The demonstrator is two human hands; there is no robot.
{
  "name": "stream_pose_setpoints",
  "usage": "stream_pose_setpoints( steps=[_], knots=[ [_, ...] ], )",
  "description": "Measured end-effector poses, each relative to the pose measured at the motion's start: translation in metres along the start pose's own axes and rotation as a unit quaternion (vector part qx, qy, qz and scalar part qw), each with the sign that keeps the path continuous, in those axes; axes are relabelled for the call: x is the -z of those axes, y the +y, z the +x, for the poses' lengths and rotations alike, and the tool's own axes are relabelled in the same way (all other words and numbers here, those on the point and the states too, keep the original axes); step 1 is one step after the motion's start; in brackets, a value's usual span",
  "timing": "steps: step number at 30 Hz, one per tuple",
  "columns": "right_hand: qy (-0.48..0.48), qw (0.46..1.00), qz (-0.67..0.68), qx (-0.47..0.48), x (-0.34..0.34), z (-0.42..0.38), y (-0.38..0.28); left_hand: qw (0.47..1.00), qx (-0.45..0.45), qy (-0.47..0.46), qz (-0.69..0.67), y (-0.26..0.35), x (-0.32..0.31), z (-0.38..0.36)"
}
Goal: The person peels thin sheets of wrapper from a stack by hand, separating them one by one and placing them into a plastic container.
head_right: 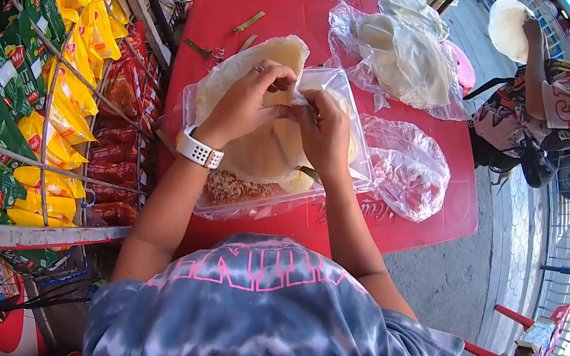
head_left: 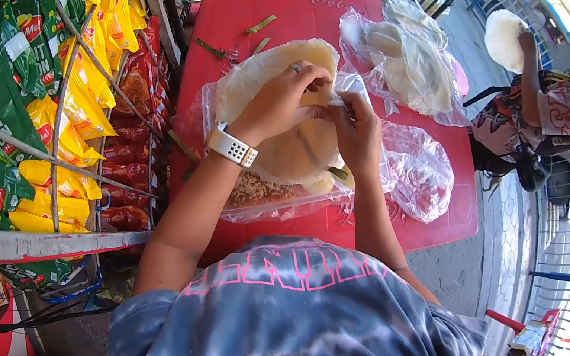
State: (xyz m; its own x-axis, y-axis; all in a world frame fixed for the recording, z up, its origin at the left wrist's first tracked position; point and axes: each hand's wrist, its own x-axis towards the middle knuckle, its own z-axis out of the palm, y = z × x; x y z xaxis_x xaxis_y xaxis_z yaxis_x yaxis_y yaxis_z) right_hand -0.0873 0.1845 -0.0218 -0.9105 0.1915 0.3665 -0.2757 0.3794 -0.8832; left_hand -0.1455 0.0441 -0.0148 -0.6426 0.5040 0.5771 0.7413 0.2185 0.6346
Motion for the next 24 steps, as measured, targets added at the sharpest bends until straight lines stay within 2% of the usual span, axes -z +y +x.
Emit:
stream_pose_setpoints(
  steps=[5, 6, 8, 10, 11, 12, 14, 15, 16, 19, 23, 24],
  knots=[
    [-0.063, 0.995, 0.067, -0.035, 0.011, 0.001, -0.002, 0.993, -0.044, -0.06, 0.091, 0.0, 0.014, 0.013],
    [-0.061, 0.991, 0.117, -0.039, 0.012, 0.0, -0.001, 0.991, -0.063, -0.025, 0.12, -0.001, 0.013, 0.015],
    [-0.079, 0.992, 0.078, -0.054, 0.014, -0.005, -0.001, 0.978, -0.101, 0.046, 0.178, -0.001, 0.012, 0.02],
    [-0.072, 0.994, 0.056, -0.057, 0.012, -0.01, 0.005, 0.988, -0.015, 0.054, 0.146, 0.003, 0.017, 0.021],
    [-0.051, 0.992, 0.092, -0.069, 0.012, -0.009, 0.005, 0.989, 0.029, 0.058, 0.129, 0.005, 0.018, 0.021],
    [-0.03, 0.988, 0.127, -0.082, 0.013, -0.008, 0.004, 0.994, 0.076, 0.058, 0.052, 0.005, 0.015, 0.019],
    [-0.016, 0.986, 0.146, -0.084, 0.015, -0.007, 0.001, 0.998, 0.069, 0.008, -0.001, 0.012, 0.008, 0.008],
    [-0.022, 0.984, 0.156, -0.087, 0.013, -0.008, 0.0, 0.997, 0.065, -0.017, -0.027, 0.014, 0.005, 0.004],
    [-0.028, 0.982, 0.165, -0.089, 0.01, -0.009, -0.001, 1.0, -0.009, -0.017, 0.024, 0.014, 0.001, 0.001],
    [-0.049, 0.986, 0.137, -0.087, 0.008, -0.01, -0.002, 0.997, -0.02, -0.006, 0.07, 0.01, -0.004, -0.006],
    [-0.105, 0.983, 0.116, -0.093, 0.015, -0.01, 0.0, 0.984, -0.1, 0.003, 0.151, 0.014, 0.002, -0.008],
    [-0.111, 0.983, 0.11, -0.095, 0.016, -0.01, -0.003, 0.985, -0.084, 0.012, 0.147, 0.014, 0.001, -0.009]
  ],
)
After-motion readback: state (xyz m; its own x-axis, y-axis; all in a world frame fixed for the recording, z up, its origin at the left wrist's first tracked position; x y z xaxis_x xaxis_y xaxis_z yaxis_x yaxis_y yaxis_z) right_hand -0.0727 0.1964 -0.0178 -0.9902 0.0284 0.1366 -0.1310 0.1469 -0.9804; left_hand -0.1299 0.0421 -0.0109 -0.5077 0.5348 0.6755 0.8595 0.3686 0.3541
